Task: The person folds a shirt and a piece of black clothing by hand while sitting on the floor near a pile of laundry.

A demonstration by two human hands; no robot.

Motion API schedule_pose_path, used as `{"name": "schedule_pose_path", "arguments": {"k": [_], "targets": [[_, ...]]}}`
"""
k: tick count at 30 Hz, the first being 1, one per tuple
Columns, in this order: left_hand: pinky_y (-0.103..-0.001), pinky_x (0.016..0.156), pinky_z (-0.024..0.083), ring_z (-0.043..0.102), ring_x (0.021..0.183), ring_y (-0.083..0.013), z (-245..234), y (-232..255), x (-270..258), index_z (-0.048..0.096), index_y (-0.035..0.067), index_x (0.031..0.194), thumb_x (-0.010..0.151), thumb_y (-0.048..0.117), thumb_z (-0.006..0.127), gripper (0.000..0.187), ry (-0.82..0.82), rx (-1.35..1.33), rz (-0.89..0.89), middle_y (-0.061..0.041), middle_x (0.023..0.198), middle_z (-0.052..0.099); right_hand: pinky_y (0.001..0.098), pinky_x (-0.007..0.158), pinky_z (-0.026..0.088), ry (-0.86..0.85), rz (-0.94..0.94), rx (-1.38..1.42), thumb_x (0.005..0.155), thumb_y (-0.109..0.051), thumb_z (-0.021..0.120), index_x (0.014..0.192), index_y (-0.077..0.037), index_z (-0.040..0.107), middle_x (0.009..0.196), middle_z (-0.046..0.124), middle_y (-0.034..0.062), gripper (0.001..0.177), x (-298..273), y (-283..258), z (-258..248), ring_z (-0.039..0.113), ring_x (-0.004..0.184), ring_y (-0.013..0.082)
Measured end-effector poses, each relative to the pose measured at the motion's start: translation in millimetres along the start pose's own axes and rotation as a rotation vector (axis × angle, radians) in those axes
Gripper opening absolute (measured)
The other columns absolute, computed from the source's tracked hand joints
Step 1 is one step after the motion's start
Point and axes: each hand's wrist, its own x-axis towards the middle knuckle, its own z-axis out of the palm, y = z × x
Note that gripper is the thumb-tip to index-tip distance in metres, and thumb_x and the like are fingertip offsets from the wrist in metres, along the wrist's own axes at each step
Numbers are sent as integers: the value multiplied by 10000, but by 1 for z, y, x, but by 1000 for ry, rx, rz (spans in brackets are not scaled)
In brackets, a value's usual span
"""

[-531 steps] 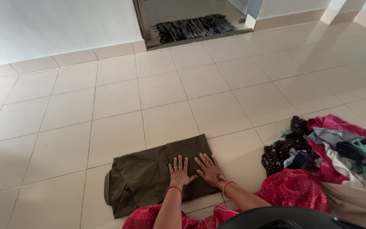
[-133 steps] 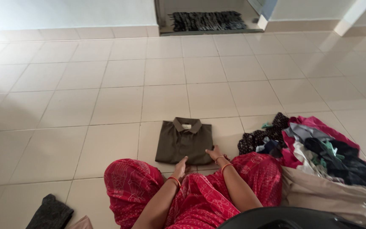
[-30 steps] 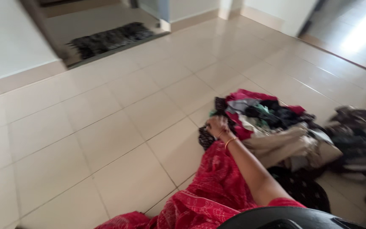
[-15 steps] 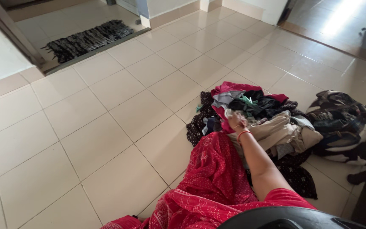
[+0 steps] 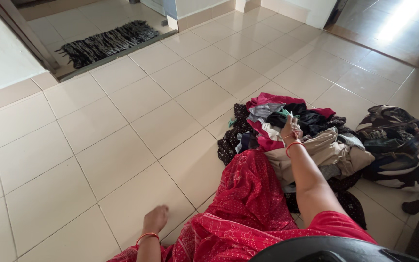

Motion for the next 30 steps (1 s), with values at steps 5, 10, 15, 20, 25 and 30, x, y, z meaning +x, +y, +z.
{"name": "schedule_pose_path", "arguments": {"k": [5,10,15,20,25,30], "targets": [[-391,978,546,686,1111,-216,2,-5,-2,661,258,1188,962,303,595,239,71,-118,-12,11,1192,710,532,806,556,-187,60,-108,873,-160,620,1330,-177,609,1249,597,178,458,19,30,39,679,1054,390],[-385,906,567,707,1027,-216,4,-2,-1,675,243,1144,911,214,607,244,180,-217,88,18,1107,728,522,806,530,-153,52,-160,981,-204,624,1124,-124,644,1093,635,165,165,17,79,56,663,990,392],[-411,872,558,699,1008,-255,10,-1,4,706,197,1074,900,193,611,198,299,-233,195,-14,1089,727,512,805,504,256,-180,5,1088,-248,630,917,-70,680,937,672,152,252,5,44,10,648,927,394],[-428,851,546,684,1008,-268,6,1,7,718,181,1052,925,200,586,185,319,-237,218,-36,1053,722,471,825,460,454,-299,528,1172,-183,603,987,-11,673,927,641,166,263,-10,2,-73,569,856,339],[-417,837,553,692,966,-277,-38,32,-2,709,145,1079,935,227,599,199,378,-458,229,-55,1061,725,463,956,497,524,-428,820,1180,-254,564,1215,78,667,1198,610,212,349,-27,-91,-125,597,1128,338],[-434,825,555,686,998,-293,-100,79,-27,567,108,1302,928,200,649,394,463,-491,222,-63,1118,708,424,1057,498,285,-602,1004,1143,-277,519,1296,57,632,1302,634,171,384,-87,-217,-106,619,1200,303]]}}
